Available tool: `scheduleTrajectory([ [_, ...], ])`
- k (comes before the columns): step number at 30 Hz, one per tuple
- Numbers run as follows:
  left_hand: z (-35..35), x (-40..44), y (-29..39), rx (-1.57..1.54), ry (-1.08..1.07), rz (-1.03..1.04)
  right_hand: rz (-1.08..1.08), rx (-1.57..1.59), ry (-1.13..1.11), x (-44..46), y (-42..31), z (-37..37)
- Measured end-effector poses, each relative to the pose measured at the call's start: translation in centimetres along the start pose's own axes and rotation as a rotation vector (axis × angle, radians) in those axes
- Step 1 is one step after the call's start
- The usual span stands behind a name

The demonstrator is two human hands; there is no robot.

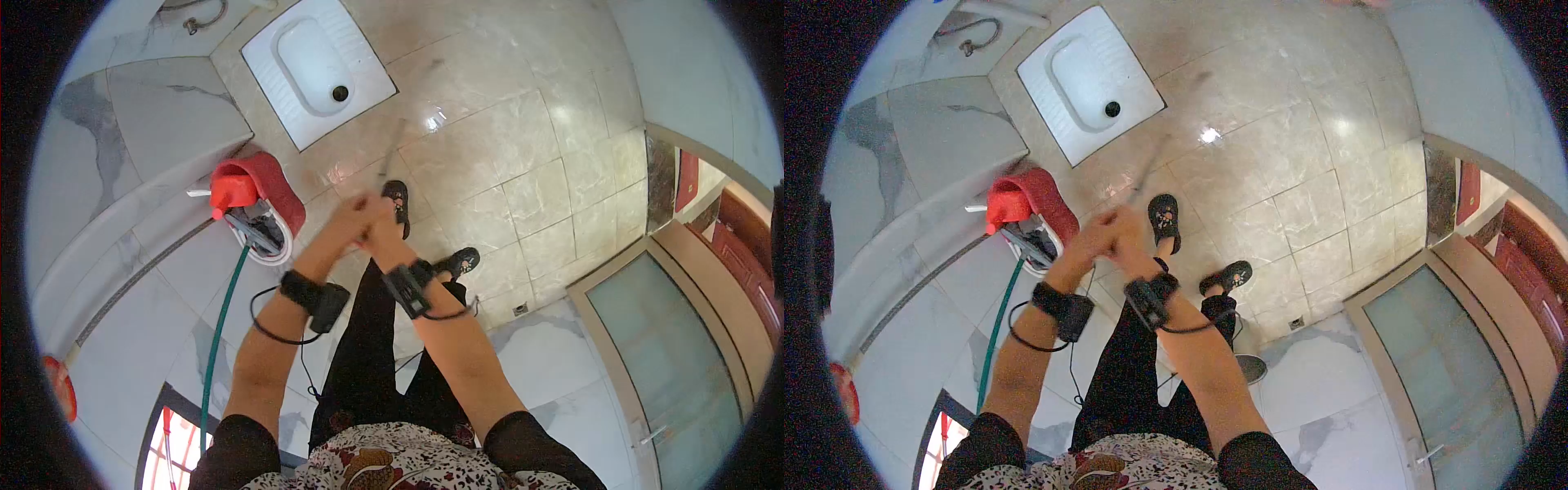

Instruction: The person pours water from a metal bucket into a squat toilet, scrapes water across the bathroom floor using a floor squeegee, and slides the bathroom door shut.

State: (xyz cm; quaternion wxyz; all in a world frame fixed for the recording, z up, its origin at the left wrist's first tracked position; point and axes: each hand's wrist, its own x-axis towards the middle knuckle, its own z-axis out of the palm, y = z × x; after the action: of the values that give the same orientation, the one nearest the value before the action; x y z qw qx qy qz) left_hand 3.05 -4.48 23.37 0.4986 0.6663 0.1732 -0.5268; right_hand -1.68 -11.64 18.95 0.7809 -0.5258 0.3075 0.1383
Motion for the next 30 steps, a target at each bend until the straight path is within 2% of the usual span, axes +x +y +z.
scheduleTrajectory([
  [1, 1.2, 0.3, -0.2, -0.082, -0.087, -0.031, -0.351, -0.421, 0.055, -0.7, 0.7, -1.6],
  [3, 3.5, 0.1, 1.3, -0.186, -0.205, -0.109, -0.247, -0.369, 0.166, -1.1, 0.2, -3.3],
  [4, 3.7, 0.1, 1.7, -0.238, -0.263, -0.148, 0.215, 0.105, 0.211, -1.1, -0.6, -3.5],
  [5, 3.1, 0.5, 1.4, -0.254, -0.240, -0.094, 0.678, 0.581, 0.245, -1.1, -1.4, -3.6],
  [7, 1.5, 2.5, -0.3, -0.284, -0.194, 0.012, 0.321, -0.021, -0.103, 0.8, 3.8, -5.7],
  [9, -0.5, 3.9, -2.4, -0.314, -0.139, 0.109, -0.351, -0.965, -0.485, 3.9, 7.5, -6.2],
  [11, -3.2, 3.5, -2.7, -0.344, -0.067, 0.146, 0.232, -0.412, -0.343, 5.0, 7.7, -0.7],
  [13, -7.3, 1.6, -0.8, -0.385, 0.034, 0.133, -0.340, -1.290, -0.571, 7.8, 3.6, 4.0],
  [14, -9.0, 0.8, 0.7, -0.342, 0.069, 0.042, -0.346, -1.142, -0.412, 8.8, 5.1, 6.5],
  [16, -12.3, -0.2, 3.4, -0.256, 0.140, -0.143, -0.079, -0.698, -0.213, 11.1, 6.8, 11.0],
  [17, -13.6, -0.4, 3.3, -0.268, 0.170, -0.042, 0.188, -0.404, -0.165, 12.7, 6.5, 13.0],
  [19, -15.0, -1.0, 3.9, -0.291, 0.221, 0.152, 0.214, -0.324, -0.254, 14.3, 4.8, 14.0],
  [20, -15.5, -0.8, 5.1, -0.227, 0.241, 0.127, -0.026, -0.537, -0.396, 14.8, 3.8, 13.4],
  [23, -14.0, -1.0, 7.3, -0.187, 0.269, 0.038, -0.349, -0.509, -0.484, 14.1, 2.4, 12.8],
  [25, -12.6, -0.2, 6.9, -0.182, 0.277, 0.044, 0.526, 0.280, -0.311, 9.4, -5.7, 11.5],
  [27, -9.7, 2.7, 3.9, -0.200, 0.275, 0.135, 0.579, 0.286, -0.141, 9.3, -5.5, 9.2],
  [30, -6.4, 2.0, 4.9, -0.473, 0.070, 0.121, 0.753, 0.134, -0.099, 9.4, -4.4, 3.9],
])
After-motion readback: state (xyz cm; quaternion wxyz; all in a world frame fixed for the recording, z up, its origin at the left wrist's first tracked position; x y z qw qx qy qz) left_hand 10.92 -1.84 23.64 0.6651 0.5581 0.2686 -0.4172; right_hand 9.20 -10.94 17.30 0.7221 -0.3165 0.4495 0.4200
